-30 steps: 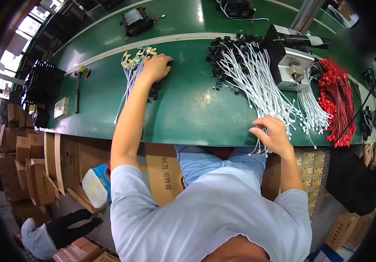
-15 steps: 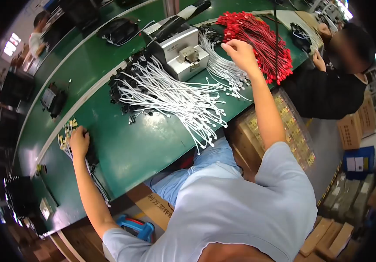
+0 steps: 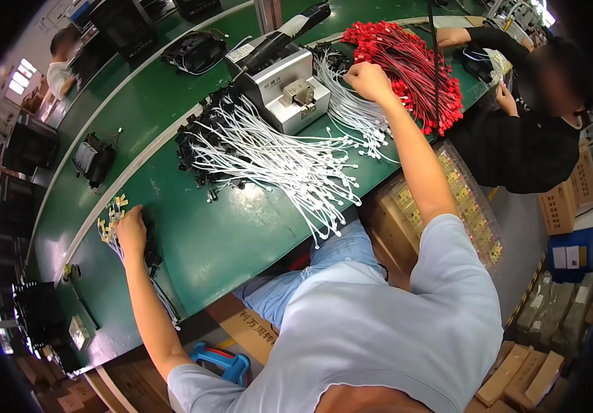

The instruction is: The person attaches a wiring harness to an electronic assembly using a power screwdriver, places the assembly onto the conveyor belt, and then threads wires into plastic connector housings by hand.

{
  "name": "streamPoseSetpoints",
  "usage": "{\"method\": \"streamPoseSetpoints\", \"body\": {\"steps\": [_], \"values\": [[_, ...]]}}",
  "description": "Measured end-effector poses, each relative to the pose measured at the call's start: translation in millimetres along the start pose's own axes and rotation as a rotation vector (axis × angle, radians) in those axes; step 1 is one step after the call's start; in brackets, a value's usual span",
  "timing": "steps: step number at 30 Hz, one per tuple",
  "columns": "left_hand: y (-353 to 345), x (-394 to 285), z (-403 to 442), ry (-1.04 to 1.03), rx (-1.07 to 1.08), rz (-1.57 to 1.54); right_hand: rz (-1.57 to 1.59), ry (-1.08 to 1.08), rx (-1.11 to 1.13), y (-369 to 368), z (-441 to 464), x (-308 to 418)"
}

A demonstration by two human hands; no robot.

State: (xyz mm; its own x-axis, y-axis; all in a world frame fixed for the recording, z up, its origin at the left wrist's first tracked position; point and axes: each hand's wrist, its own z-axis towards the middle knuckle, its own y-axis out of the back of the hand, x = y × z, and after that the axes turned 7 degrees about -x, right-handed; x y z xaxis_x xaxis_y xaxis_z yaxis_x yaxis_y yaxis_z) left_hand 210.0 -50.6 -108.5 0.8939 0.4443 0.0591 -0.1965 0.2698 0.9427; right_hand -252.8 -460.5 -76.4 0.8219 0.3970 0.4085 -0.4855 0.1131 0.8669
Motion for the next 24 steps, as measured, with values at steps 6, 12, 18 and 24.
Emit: {"method": "streamPoseSetpoints", "body": {"steps": [6, 12, 18, 24], "values": [[4, -6, 0, 0.018, -0.125, -0.043, 0.339, -0.037, -0.166, 8, 12, -9], [4, 3, 3, 0.012, -0.176, -0.117, 0.148, 0.071, -0.051, 42, 20, 6], [6, 16, 2, 0.167, -0.235, -0.348, 0.316, 0.08, -0.122, 91, 33, 12], [28, -3, 5, 0.569, -0.233, -0.869, 1.376, -0.262, 0.056, 68, 42, -17]]}}
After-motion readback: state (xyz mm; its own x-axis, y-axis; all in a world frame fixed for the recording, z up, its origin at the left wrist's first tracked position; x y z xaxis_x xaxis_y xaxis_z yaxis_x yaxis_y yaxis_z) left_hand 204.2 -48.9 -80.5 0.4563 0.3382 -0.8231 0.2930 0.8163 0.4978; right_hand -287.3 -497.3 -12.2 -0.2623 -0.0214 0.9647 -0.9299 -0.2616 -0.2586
